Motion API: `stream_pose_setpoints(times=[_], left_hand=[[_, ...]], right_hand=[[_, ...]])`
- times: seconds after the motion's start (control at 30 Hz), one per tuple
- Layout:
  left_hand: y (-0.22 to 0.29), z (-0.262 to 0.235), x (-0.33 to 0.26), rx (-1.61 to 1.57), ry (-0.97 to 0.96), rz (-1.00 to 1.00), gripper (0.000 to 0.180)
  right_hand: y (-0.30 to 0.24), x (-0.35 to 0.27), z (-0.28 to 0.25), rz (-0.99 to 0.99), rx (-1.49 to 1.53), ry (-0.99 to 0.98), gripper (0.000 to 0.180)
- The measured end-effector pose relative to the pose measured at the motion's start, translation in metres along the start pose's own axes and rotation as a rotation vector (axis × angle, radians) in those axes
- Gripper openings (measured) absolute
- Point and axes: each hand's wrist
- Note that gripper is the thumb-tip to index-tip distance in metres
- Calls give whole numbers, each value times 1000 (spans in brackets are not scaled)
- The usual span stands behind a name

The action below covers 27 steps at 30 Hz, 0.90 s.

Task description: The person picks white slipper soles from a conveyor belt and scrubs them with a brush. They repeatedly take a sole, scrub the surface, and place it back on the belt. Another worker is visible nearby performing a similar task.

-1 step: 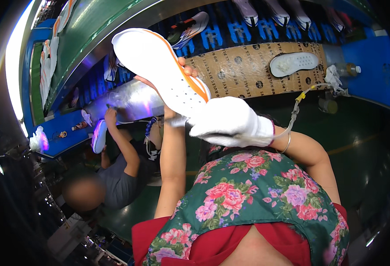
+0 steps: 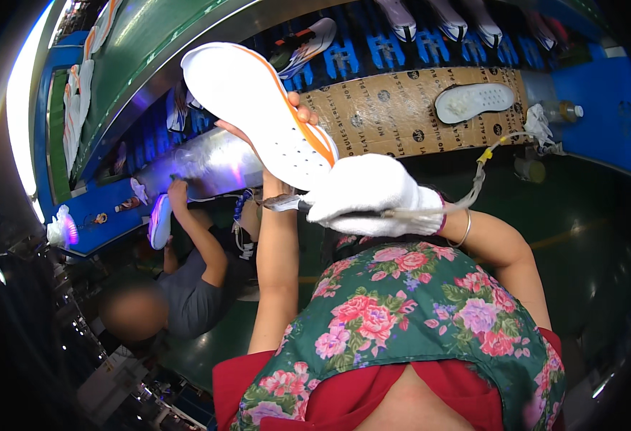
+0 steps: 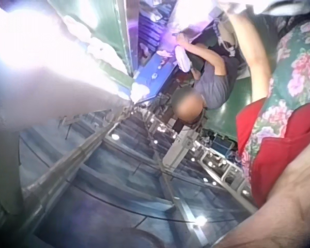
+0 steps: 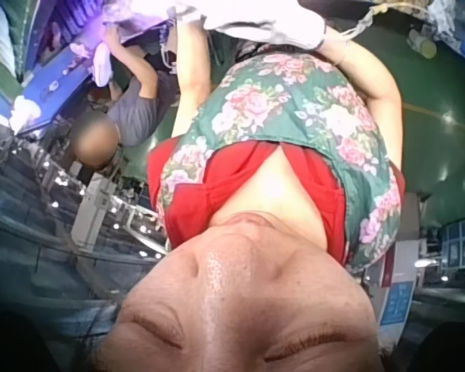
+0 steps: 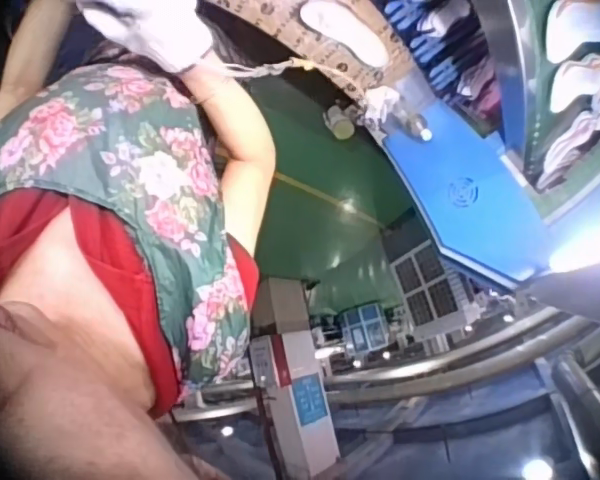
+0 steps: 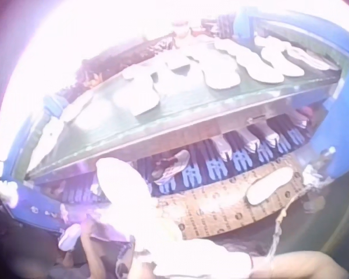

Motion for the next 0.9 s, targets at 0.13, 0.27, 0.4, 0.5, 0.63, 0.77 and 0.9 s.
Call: stream_pose_setpoints(times=[0.13, 0.27, 0.4, 0.5, 0.63, 0.77, 0.9], left_hand=[[1, 8, 4, 95, 5, -104, 118], [7, 2, 10, 147, -62, -148, 120], [12, 0, 13, 233, -94, -238, 122], [10, 8, 17, 154, -144, -350, 122], [12, 7, 20, 96, -157, -434, 120], [12, 7, 17, 59, -150, -496, 120], [20, -12, 23, 214, -76, -604, 101]], right_hand=[[9, -3, -3, 10, -285, -9, 31], [5, -8, 5, -16, -94, -59, 30], [1, 4, -7, 77, 61, 28, 25], [8, 1, -4, -16, -286, 50, 28], [5, -16, 6, -26, -218, -139, 35], [2, -4, -4, 76, 204, -81, 23], [10, -10, 4, -53, -275, -42, 31]])
Point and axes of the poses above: each hand's wrist, its own x-axis towards the middle knuckle, its own z-axis out of the palm, y = z × x, and after that the axes turned 1 degree about -x, right-handed
